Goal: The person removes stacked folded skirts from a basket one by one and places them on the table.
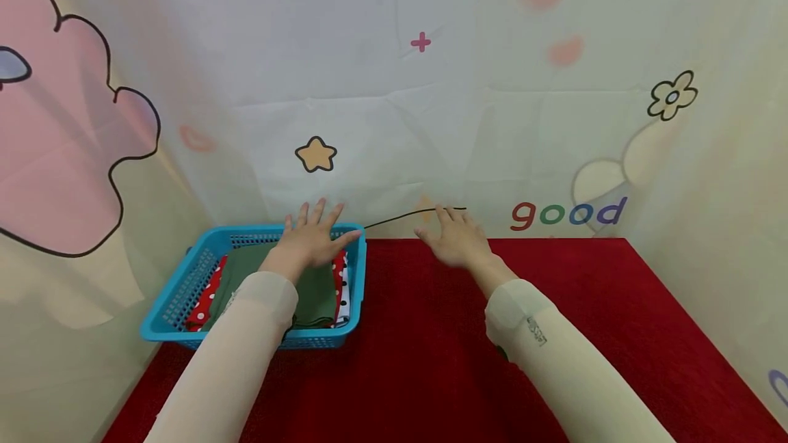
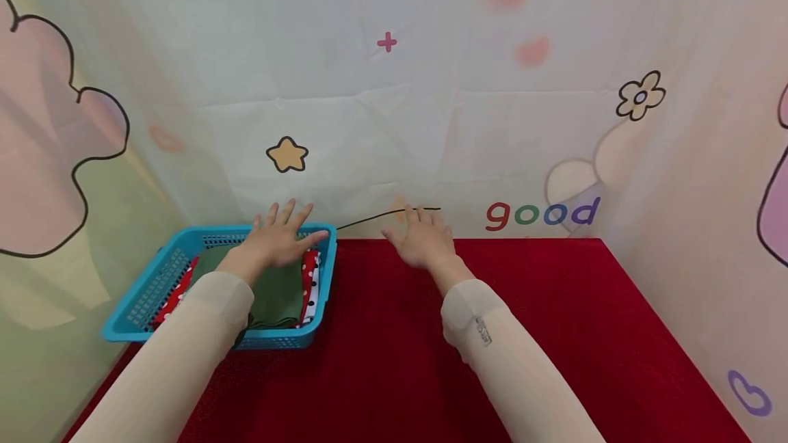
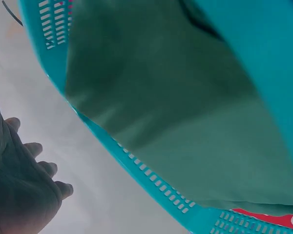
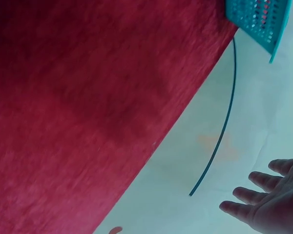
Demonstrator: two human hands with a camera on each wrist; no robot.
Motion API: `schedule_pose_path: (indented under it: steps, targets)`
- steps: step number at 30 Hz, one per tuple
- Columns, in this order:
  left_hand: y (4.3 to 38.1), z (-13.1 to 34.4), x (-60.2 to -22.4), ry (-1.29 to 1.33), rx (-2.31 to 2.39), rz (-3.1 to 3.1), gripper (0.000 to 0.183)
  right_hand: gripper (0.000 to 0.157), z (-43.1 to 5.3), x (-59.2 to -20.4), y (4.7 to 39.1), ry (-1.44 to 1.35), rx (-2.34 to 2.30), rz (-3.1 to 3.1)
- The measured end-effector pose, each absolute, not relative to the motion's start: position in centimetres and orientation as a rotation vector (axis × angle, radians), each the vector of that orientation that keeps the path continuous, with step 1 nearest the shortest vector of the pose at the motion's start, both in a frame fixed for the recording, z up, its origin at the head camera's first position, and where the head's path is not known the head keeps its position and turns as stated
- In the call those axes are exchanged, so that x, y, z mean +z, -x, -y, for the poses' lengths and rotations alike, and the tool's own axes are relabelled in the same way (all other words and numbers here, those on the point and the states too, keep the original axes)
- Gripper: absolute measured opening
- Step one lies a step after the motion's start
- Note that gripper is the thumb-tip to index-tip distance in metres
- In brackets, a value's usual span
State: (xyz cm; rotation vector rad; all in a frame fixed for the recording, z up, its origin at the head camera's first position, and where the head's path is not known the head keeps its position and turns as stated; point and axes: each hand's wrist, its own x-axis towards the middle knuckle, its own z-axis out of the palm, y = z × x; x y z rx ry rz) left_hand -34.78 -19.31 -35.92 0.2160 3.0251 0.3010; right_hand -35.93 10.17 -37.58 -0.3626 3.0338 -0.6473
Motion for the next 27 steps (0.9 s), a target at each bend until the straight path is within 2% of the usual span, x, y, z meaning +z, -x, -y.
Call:
schedule_pose_path:
  steps: [27]
  targets:
    - [32.5,27.7,-36.9,-0.073,0.329,-3.017,0.093,0.078,-4.0,-38.3,34.3,0.477,-1.059,-2.877]
